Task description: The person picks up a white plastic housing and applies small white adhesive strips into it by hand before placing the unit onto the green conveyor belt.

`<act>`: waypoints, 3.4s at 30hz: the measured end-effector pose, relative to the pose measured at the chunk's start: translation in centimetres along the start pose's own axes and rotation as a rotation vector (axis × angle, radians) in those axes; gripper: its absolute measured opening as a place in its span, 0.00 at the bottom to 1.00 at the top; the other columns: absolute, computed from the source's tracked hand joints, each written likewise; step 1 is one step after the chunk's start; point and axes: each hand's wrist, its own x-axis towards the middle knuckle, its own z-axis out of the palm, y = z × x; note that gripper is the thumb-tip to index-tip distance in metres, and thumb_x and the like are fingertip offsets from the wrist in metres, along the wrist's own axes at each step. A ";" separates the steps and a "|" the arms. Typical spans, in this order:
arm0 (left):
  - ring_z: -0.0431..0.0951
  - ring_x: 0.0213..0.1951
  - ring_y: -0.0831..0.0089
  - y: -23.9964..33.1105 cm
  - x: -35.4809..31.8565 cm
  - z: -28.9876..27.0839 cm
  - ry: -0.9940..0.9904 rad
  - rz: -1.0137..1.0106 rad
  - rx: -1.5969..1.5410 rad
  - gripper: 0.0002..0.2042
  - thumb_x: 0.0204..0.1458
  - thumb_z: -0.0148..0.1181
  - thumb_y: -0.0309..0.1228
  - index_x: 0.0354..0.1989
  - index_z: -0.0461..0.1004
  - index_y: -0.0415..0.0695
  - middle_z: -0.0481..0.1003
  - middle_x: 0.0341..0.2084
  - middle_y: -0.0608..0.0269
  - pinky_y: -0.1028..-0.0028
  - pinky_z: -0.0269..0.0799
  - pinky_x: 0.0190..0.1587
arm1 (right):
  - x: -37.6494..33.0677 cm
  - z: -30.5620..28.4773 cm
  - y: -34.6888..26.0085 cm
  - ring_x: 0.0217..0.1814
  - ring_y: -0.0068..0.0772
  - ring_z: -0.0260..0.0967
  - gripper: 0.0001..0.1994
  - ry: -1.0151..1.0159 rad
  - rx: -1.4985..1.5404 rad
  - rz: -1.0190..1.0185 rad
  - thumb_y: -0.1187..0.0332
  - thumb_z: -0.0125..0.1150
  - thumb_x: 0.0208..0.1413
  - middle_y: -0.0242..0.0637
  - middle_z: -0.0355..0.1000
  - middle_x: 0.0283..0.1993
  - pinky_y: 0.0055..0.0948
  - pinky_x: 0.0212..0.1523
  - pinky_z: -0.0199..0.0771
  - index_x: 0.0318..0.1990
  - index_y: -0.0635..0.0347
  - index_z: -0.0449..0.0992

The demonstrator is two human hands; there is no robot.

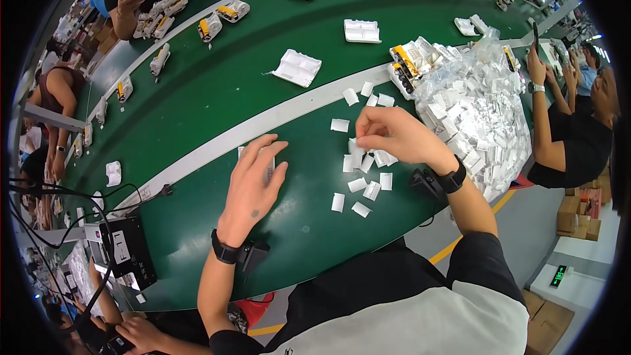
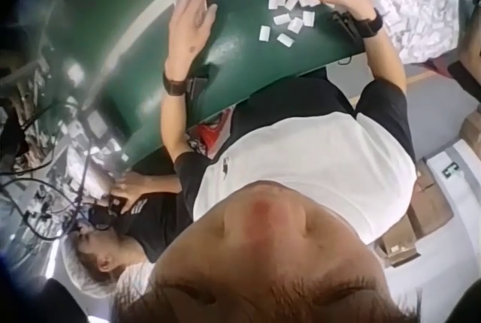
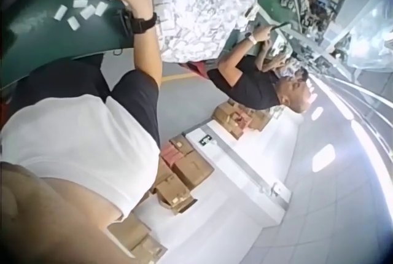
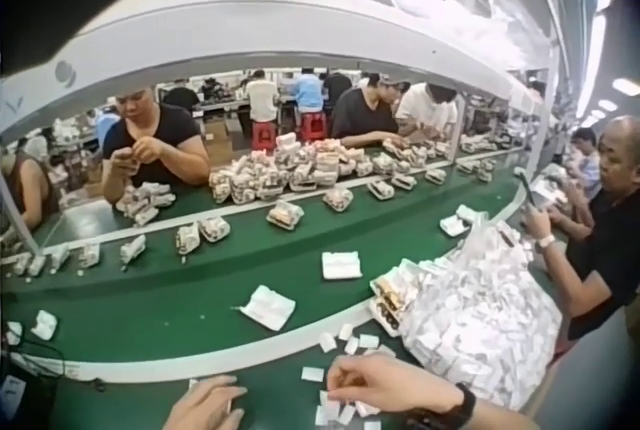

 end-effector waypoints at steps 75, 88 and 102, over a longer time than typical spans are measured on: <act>0.76 0.52 0.60 -2.9 -4.8 0.0 0.199 0.012 0.243 0.07 0.50 0.74 0.28 0.32 0.80 0.45 0.79 0.48 0.66 0.61 0.69 0.52 | 8.8 10.6 -4.8 0.43 0.41 0.69 0.05 -0.150 -0.782 -0.709 0.78 0.66 0.52 0.34 0.69 0.39 0.38 0.43 0.74 0.35 0.59 0.77; 0.75 0.47 0.62 -3.1 -4.5 -0.2 0.164 -0.057 0.069 0.04 0.49 0.72 0.25 0.30 0.82 0.43 0.77 0.44 0.65 0.62 0.69 0.49 | 9.2 11.9 -6.5 0.45 0.41 0.72 0.06 -0.254 -0.927 -0.706 0.79 0.63 0.45 0.37 0.71 0.38 0.37 0.42 0.79 0.33 0.63 0.78; 0.76 0.44 0.63 -3.6 -4.8 0.1 0.152 -0.023 0.110 0.04 0.51 0.73 0.28 0.32 0.84 0.45 0.77 0.42 0.68 0.61 0.68 0.49 | 10.1 11.9 -6.6 0.43 0.46 0.75 0.07 -0.319 -0.907 -0.658 0.78 0.64 0.49 0.40 0.74 0.36 0.42 0.44 0.80 0.37 0.62 0.81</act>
